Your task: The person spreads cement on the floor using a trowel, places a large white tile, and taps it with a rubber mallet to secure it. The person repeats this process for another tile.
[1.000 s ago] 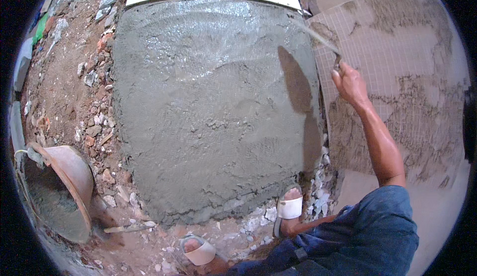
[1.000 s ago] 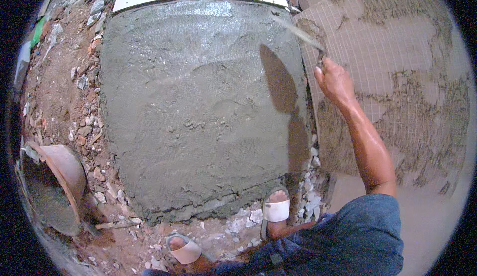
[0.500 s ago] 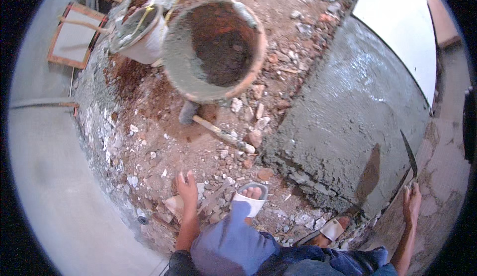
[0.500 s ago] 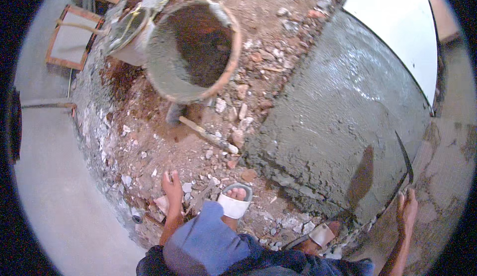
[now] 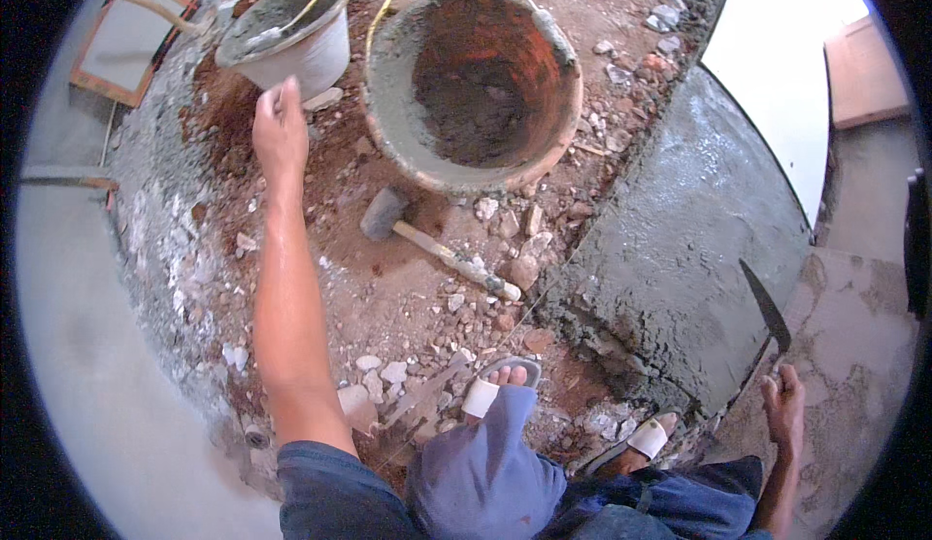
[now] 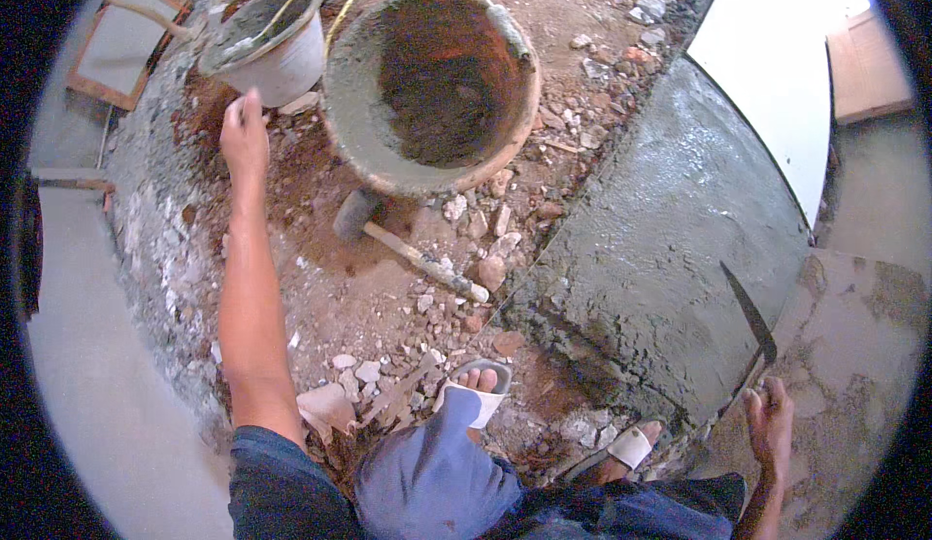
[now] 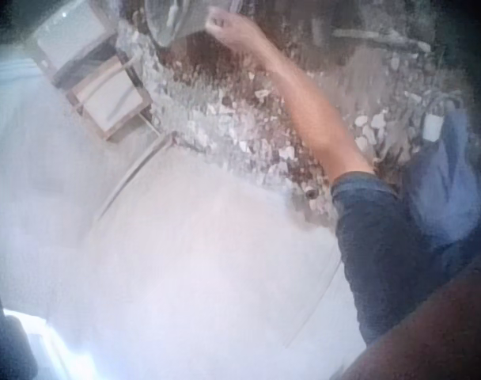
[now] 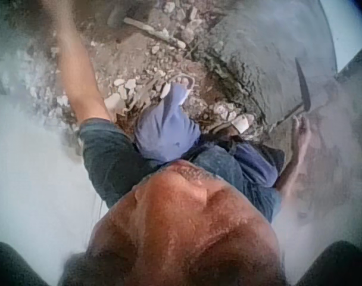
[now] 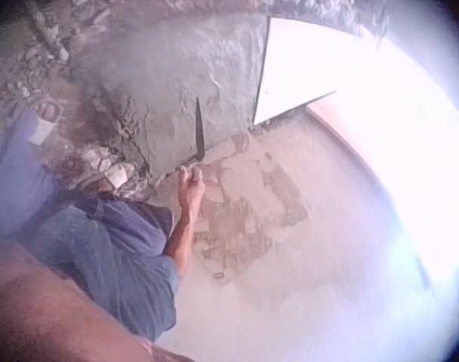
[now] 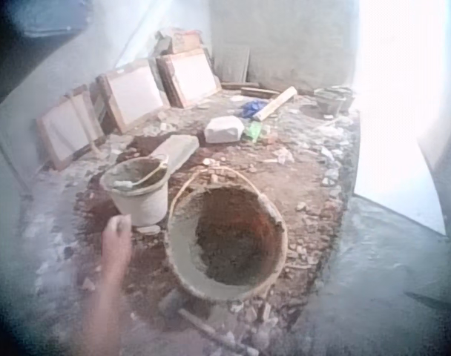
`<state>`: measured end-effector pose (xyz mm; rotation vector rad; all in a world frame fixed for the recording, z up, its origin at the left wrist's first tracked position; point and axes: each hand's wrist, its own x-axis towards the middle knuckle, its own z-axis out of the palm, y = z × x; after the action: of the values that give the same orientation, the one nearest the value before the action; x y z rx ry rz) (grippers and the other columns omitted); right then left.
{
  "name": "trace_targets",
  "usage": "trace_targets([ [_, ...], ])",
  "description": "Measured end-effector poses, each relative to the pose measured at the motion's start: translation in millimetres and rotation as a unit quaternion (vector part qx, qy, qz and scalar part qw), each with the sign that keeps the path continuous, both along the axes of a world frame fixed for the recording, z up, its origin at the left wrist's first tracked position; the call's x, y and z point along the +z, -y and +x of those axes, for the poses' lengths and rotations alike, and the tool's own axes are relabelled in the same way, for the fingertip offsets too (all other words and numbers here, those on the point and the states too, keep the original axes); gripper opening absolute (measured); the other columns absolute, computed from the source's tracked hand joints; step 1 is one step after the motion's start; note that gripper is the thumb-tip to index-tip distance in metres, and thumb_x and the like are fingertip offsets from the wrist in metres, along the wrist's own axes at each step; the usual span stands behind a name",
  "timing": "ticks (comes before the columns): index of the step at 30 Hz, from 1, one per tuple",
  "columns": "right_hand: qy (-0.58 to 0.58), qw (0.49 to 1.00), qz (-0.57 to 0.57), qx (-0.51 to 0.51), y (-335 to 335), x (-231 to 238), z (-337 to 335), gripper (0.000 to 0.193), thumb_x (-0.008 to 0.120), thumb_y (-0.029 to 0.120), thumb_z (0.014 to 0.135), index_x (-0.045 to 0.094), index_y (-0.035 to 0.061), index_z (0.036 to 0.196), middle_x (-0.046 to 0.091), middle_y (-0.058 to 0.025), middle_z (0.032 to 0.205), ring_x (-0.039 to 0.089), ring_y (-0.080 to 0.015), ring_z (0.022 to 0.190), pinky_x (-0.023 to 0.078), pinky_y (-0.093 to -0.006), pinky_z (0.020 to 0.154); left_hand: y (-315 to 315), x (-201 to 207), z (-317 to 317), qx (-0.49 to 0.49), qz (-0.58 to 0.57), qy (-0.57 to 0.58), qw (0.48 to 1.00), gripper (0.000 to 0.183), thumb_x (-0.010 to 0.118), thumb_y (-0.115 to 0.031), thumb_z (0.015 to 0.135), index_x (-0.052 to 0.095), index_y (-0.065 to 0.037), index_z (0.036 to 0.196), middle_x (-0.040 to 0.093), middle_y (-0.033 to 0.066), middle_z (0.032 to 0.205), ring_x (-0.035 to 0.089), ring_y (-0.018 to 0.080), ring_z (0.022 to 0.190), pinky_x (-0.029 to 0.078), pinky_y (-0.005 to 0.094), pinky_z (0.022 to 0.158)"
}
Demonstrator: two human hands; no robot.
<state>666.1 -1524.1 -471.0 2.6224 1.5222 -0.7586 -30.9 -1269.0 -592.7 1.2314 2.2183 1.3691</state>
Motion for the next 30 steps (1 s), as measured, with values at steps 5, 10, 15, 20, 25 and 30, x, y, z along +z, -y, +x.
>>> trace_targets([
  [5, -0.025, 0.994, -0.052, -0.096, 24.2, 0.0, -12.0, 0.021, 0.063, 0.019, 0.088, 0.052, 0.0004, 0.091, 0.050, -0.0050, 0.069, 0.051, -0.0138, 0.061, 0.044, -0.0313, 0.056, -56.8, 3.8, 76.5, -0.119, -0.070, 0.190, 0.972, 0.056, 0.073, -0.046, 0.080, 0.061, 0.004, 0.102, 0.065, 0.0118, 0.095, 0.061, 0.0185, 0.085, 0.048, 0.0346, 0.076],
  [10, -0.045, 0.984, -0.093, -0.143, 47.9, 1.3, -10.8, 0.019, 0.060, 0.020, 0.089, 0.052, 0.0030, 0.088, 0.049, -0.0022, 0.067, 0.049, -0.0113, 0.056, 0.043, -0.0300, 0.051, -111.6, 19.0, 137.7, -0.262, -0.046, 0.178, 0.947, 0.051, 0.076, -0.039, 0.077, 0.059, 0.004, 0.098, 0.059, 0.0056, 0.082, 0.056, 0.0150, 0.072, 0.048, 0.0307, 0.070],
  [15, -0.059, 0.974, -0.129, -0.179, 57.7, -3.3, -6.8, 0.019, 0.058, 0.021, 0.090, 0.051, 0.0038, 0.087, 0.048, -0.0023, 0.067, 0.049, -0.0115, 0.056, 0.043, -0.0300, 0.050, -172.8, 26.4, 171.5, -0.170, 0.090, 0.246, 0.950, 0.030, 0.067, -0.029, 0.082, 0.064, -0.001, 0.091, 0.060, 0.0078, 0.080, 0.053, 0.0164, 0.069, 0.043, 0.0359, 0.062],
  [20, -0.057, 0.970, -0.165, -0.170, 45.5, -10.8, -3.3, 0.020, 0.059, 0.023, 0.091, 0.050, 0.0046, 0.087, 0.049, -0.0014, 0.068, 0.048, -0.0109, 0.056, 0.042, -0.0294, 0.049, -180.2, -13.2, 180.3, 0.001, 0.136, 0.406, 0.904, 0.061, 0.075, -0.044, 0.075, 0.055, 0.006, 0.104, 0.059, 0.0072, 0.082, 0.056, 0.0181, 0.071, 0.049, 0.0389, 0.063],
  [25, -0.080, 0.975, -0.142, -0.153, 38.3, -22.3, 3.4, 0.022, 0.059, 0.024, 0.091, 0.050, 0.0037, 0.089, 0.048, -0.0002, 0.069, 0.047, -0.0102, 0.056, 0.041, -0.0286, 0.049, -181.7, -44.8, 168.3, -0.062, 0.048, 0.417, 0.906, 0.062, 0.067, -0.046, 0.082, 0.055, 0.008, 0.110, 0.062, 0.0146, 0.096, 0.061, 0.0250, 0.077, 0.050, 0.0413, 0.069],
  [30, -0.073, 0.974, -0.127, -0.173, 45.1, -24.6, 12.7, 0.021, 0.056, 0.022, 0.092, 0.047, 0.0066, 0.082, 0.046, 0.0009, 0.067, 0.045, -0.0090, 0.056, 0.040, -0.0273, 0.048, -176.7, -7.3, 31.6, 0.143, 0.061, -0.258, 0.954, 0.106, 0.073, -0.060, 0.069, 0.030, 0.010, 0.135, 0.038, 0.0301, 0.136, 0.033, 0.0410, 0.131, 0.021, 0.0617, 0.104],
])
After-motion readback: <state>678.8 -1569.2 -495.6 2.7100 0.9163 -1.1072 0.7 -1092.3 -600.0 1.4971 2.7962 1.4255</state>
